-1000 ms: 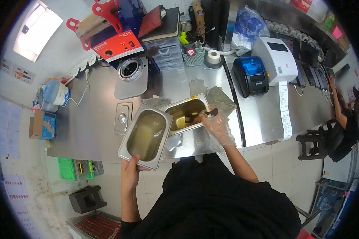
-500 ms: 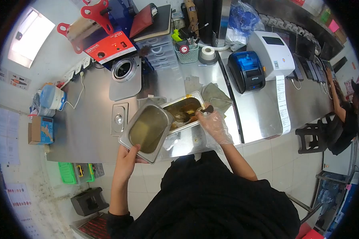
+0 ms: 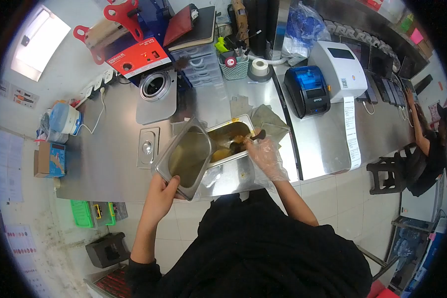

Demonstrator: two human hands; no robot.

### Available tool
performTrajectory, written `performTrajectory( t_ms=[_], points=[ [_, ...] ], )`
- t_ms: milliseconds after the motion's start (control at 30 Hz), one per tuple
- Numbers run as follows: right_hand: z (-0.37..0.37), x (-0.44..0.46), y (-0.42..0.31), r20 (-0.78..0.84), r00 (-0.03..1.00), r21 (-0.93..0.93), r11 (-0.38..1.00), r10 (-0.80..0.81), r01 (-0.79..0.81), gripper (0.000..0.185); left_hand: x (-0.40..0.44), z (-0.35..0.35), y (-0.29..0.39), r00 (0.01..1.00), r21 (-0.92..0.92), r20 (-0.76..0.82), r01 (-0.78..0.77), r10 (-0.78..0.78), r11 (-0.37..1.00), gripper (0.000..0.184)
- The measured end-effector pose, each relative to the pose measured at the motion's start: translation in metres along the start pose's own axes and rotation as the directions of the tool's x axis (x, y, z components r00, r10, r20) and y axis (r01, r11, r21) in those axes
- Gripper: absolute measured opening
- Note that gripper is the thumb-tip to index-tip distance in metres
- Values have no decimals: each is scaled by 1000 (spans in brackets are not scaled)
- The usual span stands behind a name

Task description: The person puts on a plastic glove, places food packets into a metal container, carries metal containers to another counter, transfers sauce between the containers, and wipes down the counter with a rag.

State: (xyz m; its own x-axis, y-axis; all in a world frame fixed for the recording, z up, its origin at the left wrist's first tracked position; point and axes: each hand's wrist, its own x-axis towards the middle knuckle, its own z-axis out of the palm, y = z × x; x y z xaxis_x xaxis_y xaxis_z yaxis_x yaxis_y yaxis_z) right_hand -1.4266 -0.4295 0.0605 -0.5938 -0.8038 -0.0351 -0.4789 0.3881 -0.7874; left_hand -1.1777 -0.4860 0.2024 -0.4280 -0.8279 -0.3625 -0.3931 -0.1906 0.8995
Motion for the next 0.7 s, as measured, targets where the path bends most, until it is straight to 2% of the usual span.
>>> performTrajectory(
  t_ms=[67, 167, 233, 267, 333, 467, 567, 633, 667, 700],
  points=[
    [2, 0, 4, 7, 1000, -12, 1000, -2, 2, 42, 0, 2, 2, 1000, 21, 14, -6, 5, 1000, 29],
    [3, -1, 6, -83, 993, 51, 994, -87, 92, 43, 0, 5, 5, 997, 24, 75, 13, -15, 1000, 33],
    [4, -1, 6, -88, 989, 90, 988, -120, 128, 42, 0, 6, 4, 996, 93, 91, -2, -6, 996, 30],
    [3, -1, 5, -87, 989, 90, 988, -121, 129, 42, -1, 8, 5, 996, 93, 90, -2, -6, 996, 30],
    [0, -1, 1, 3, 1000, -67, 997, -23, 24, 41, -2, 13, 7, 999, 152, 27, -42, 38, 988, 19],
    [3, -2, 3, -62, 994, 16, 996, -86, 87, 40, 2, 15, 2, 995, 252, 34, -99, 94, 963, 17],
    [-1, -2, -2, -66, 993, 55, 993, -99, 103, 39, 3, 17, 4, 994, 310, 46, -106, 97, 945, 26],
    [-9, -7, -11, -14, 995, -50, 994, -95, 94, 38, 0, 23, 15, 996, 462, 51, -91, 76, 882, 25],
    [-4, -6, -6, -13, 995, -52, 994, -95, 94, 38, -1, 25, 17, 996, 460, 51, -91, 76, 883, 25],
    [4, -3, 2, -77, 988, -10, 991, -136, 136, 37, -2, 28, 18, 994, 493, 43, -111, 104, 863, 30]
  ],
)
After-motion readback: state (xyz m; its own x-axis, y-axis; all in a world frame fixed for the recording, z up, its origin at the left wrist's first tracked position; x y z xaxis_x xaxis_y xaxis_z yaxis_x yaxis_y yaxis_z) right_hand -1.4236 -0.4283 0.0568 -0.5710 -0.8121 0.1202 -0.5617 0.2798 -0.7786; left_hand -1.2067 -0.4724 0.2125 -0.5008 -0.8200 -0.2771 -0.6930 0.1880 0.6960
